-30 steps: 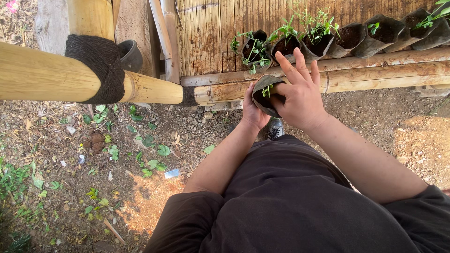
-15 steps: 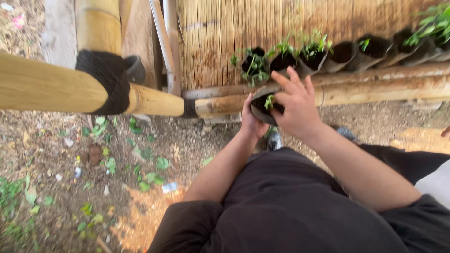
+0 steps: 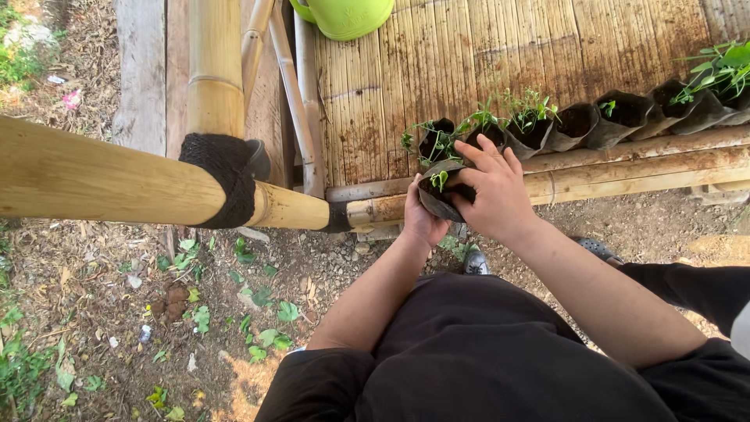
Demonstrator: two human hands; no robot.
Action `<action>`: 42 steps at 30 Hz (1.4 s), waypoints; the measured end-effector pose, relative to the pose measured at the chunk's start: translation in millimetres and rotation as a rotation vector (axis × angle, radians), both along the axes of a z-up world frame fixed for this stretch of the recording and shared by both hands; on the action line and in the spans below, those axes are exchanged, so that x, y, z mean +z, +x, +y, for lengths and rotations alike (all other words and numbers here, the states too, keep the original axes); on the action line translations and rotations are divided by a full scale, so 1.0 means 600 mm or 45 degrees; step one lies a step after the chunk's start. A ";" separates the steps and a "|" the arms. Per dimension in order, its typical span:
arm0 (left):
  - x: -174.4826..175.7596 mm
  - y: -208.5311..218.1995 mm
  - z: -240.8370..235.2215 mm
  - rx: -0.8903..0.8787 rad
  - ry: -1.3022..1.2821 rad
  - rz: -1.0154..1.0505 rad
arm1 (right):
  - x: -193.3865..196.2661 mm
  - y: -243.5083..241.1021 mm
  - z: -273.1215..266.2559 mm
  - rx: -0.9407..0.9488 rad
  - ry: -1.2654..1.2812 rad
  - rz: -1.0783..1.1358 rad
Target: The person picks up a seedling in a black plastic bag from a bamboo platform, carries it by hand while walking through an outdoor yard with debris, and places it on a wooden shelf next to other seedlings.
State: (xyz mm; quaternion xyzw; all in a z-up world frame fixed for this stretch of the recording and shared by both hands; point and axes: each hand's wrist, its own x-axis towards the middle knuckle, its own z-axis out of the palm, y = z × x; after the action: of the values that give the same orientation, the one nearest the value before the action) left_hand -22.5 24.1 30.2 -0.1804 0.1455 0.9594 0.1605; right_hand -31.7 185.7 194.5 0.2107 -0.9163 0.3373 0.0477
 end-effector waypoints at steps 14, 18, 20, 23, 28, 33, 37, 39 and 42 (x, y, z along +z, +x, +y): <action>0.010 -0.013 -0.044 -0.078 -0.066 -0.041 | -0.004 -0.008 -0.050 0.003 -0.061 -0.002; 0.015 -0.017 -0.051 -0.069 -0.070 -0.032 | 0.014 -0.008 -0.051 -0.036 0.062 0.136; 0.025 -0.016 -0.053 -0.090 -0.118 -0.067 | 0.026 -0.009 -0.046 -0.059 0.254 0.183; 0.036 -0.015 -0.054 -0.103 -0.188 -0.112 | 0.038 -0.014 -0.045 -0.075 0.363 0.214; 0.036 -0.015 -0.055 -0.105 -0.199 -0.107 | 0.045 -0.015 -0.044 -0.049 0.383 0.221; 0.042 -0.019 -0.055 -0.106 -0.182 -0.093 | 0.056 -0.014 -0.044 -0.061 0.387 0.211; 0.046 -0.012 -0.055 -0.082 -0.172 -0.079 | 0.065 -0.010 -0.047 -0.055 0.340 0.143; 0.044 -0.012 -0.056 -0.075 -0.146 -0.046 | 0.063 -0.008 -0.049 -0.052 0.295 0.071; 0.043 -0.010 -0.053 -0.085 -0.155 -0.066 | 0.051 -0.014 -0.060 -0.050 0.256 0.101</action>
State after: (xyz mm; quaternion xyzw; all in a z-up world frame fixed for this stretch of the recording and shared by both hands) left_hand -28.2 -7.7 56.1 -0.2097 0.2054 0.9379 0.1848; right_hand -40.1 149.8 225.2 0.2098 -0.9468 0.2341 0.0692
